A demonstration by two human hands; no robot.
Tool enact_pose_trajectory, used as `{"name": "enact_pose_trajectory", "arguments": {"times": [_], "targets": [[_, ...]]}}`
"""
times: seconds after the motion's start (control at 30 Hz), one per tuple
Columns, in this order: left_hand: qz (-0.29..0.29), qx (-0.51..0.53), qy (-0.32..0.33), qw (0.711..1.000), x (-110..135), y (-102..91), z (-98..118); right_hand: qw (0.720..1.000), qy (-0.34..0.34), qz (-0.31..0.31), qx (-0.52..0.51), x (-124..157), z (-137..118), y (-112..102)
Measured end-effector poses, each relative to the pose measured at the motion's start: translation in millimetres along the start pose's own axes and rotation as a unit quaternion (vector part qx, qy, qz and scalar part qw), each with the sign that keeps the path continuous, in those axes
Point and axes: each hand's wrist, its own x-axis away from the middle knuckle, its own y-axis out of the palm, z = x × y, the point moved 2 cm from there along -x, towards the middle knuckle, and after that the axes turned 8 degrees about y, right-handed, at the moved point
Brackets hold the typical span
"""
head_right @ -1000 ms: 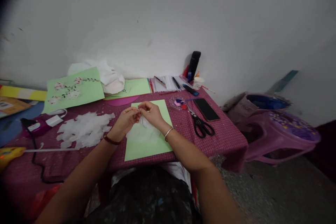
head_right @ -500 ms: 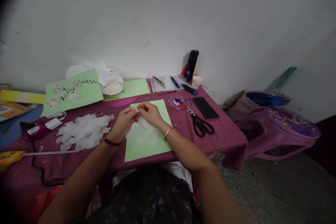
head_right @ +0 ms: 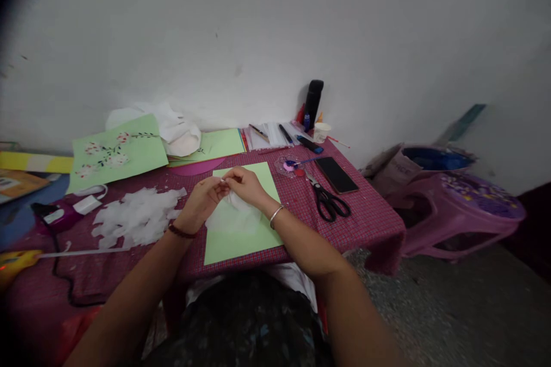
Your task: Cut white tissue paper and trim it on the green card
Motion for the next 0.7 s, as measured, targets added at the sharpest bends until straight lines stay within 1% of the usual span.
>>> {"name": "enact_pose_trajectory", "arguments": {"times": [0.2, 0.4, 0.57, 0.7], "targets": [[0.011, 0.005, 0.001, 1.0, 0, 0.8, -1, 1.0, 0.0, -0.009, 0.008, 1, -3, 0], [0.021, -0.029, 0.025, 0.999, 1, 2.7, 3, 0.999, 0.004, -0.033, 0.001, 2, -8, -1], [0.018, -0.067, 0.04, 0.997, 2, 4.0, 3, 0.999, 0.036, -0.007, -0.035, -1, 0, -1], [-0.013, -0.083, 0.026, 0.996, 4, 4.7, 2, 0.995, 0.067, 0.013, -0.076, -4, 5, -2]]}}
